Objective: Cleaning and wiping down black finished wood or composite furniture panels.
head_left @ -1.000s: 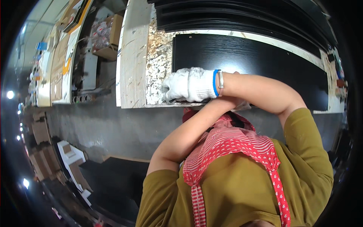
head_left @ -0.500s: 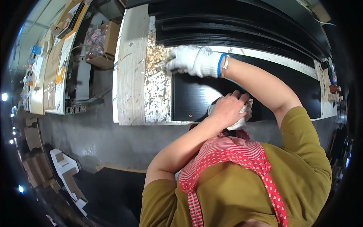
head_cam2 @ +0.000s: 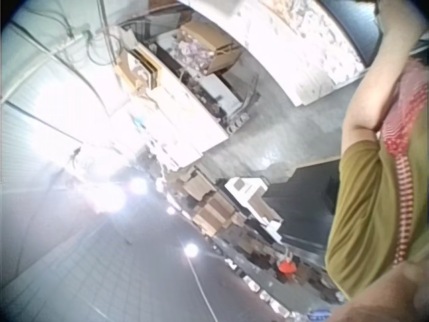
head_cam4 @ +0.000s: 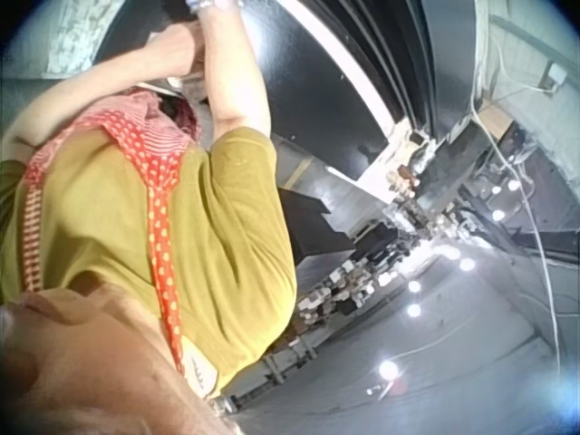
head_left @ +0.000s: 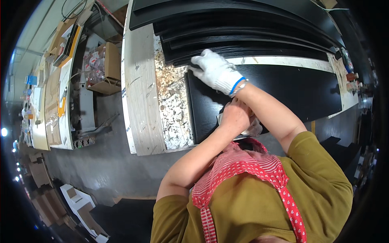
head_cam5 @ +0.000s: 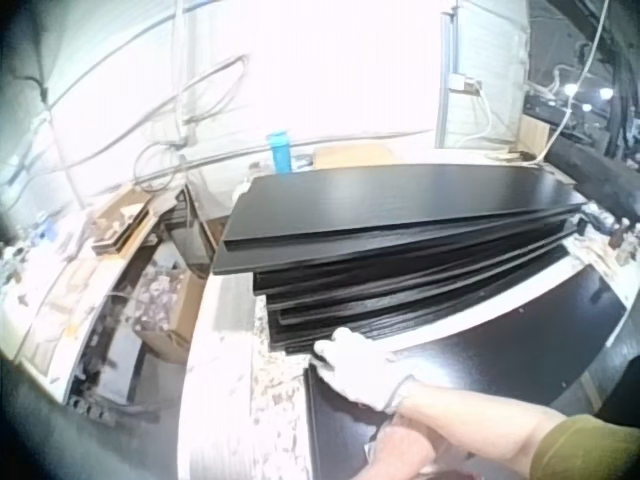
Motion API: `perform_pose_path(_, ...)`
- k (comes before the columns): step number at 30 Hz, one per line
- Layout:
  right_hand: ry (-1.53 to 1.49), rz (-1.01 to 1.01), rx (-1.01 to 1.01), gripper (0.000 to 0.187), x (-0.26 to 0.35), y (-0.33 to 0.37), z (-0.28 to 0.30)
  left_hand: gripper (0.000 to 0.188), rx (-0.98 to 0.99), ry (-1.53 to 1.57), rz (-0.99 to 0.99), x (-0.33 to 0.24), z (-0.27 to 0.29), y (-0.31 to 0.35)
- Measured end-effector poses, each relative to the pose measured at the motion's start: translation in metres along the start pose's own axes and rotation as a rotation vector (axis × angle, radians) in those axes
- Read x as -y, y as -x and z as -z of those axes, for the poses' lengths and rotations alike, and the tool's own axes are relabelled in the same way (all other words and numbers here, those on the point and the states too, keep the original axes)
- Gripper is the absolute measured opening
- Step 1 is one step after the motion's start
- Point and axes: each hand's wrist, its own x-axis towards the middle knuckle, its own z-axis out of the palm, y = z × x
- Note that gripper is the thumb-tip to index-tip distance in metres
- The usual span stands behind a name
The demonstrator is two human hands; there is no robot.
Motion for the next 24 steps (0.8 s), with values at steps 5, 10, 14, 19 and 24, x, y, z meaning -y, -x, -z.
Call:
perform_pose_path(5, 0.005, 0.030, -0.169, 0.025, -0.039, 0.022, 0.011, 0.042, 0.159, -0.018, 0.139, -0.016, 0.024, -0.009)
perform_pose_path(10, -0.085, 0.044, -0.205, 0.022, -0.054, 0.030, 0.005, 0.045, 0.357, -0.156, 0.237, -0.019, 0.020, -0.015)
perform_pose_path(14, -0.036, -0.102, -0.226, 0.021, -0.111, 0.077, 0.047, 0.049, 0.145, -0.148, 0.152, -0.022, 0.014, -0.011)
perform_pose_path(19, 0.030, -0.257, -0.239, 0.023, -0.218, 0.140, 0.094, 0.049, 0.138, -0.172, 0.179, -0.031, 0.010, -0.015)
perform_pose_path(24, 0.147, -0.429, -0.247, 0.025, -0.328, 0.204, 0.157, 0.049, 0.090, -0.183, 0.238, -0.038, 0.009, -0.013)
